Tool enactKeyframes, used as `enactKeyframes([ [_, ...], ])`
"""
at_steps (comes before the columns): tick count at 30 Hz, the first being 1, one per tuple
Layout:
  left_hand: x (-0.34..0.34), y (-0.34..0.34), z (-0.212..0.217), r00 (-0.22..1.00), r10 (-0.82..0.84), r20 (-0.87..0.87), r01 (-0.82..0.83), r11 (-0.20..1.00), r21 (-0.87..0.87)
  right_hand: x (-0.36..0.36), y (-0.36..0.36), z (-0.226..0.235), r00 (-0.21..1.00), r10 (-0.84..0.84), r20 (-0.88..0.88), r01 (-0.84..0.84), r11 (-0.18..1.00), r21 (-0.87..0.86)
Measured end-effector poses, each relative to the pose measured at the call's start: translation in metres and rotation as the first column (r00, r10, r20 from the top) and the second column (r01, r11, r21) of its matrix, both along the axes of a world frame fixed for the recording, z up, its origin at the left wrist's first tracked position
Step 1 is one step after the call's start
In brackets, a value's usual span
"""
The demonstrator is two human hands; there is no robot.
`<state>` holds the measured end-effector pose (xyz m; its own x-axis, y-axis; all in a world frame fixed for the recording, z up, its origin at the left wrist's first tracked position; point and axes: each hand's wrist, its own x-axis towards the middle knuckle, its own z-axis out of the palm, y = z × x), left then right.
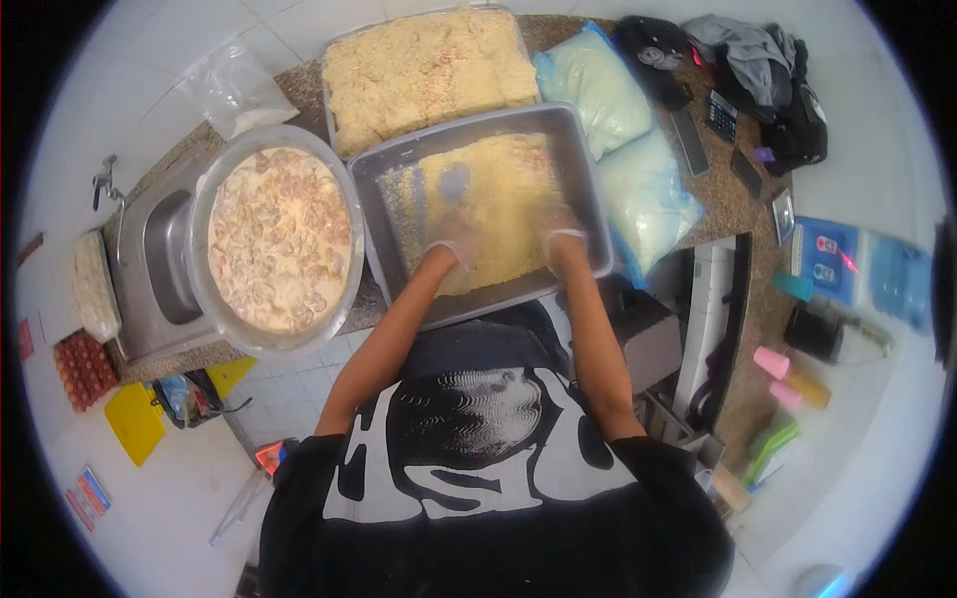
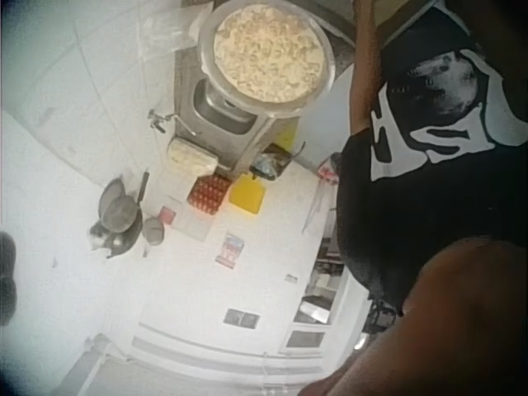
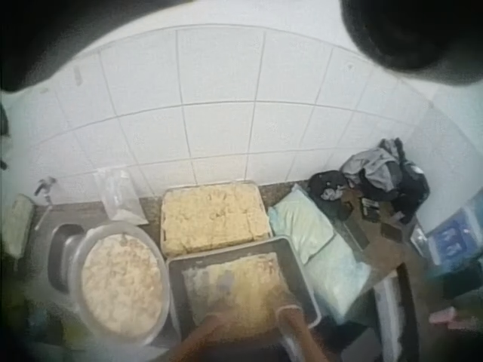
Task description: Breading pieces of meat by dipping them in a batter and then coating them with breadcrumbs.
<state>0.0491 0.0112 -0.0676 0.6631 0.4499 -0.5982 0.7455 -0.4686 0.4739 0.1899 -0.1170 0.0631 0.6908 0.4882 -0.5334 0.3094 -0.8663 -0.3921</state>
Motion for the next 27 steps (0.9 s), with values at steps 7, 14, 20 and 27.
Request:
enactKeyframes([
  [7,-0.029,0.016,0.103,0.976,0.209,0.063,-0.204,0.976,-0.068,0.012,0.038,-0.032,0.914,0.402,0.058,-0.399,0.915,-0.054],
  [14,-0.037,-0.027,0.106,0.992,-0.067,-0.108,0.052,0.990,-0.131,-0.024,-0.001,-0.063,0.664,0.715,-0.221,-0.682,0.699,0.214],
  [20,-0.060,-0.006,0.154,0.867,0.480,0.134,-0.484,0.875,-0.001,-0.012,0.095,-0.053,0.681,0.680,0.272,-0.731,0.651,0.204],
  [27,-0.074,-0.021,0.120,0.701,0.528,0.480,-0.640,0.762,0.097,-0.028,0.128,-0.129,0.527,0.722,0.448,-0.825,0.307,0.475],
])
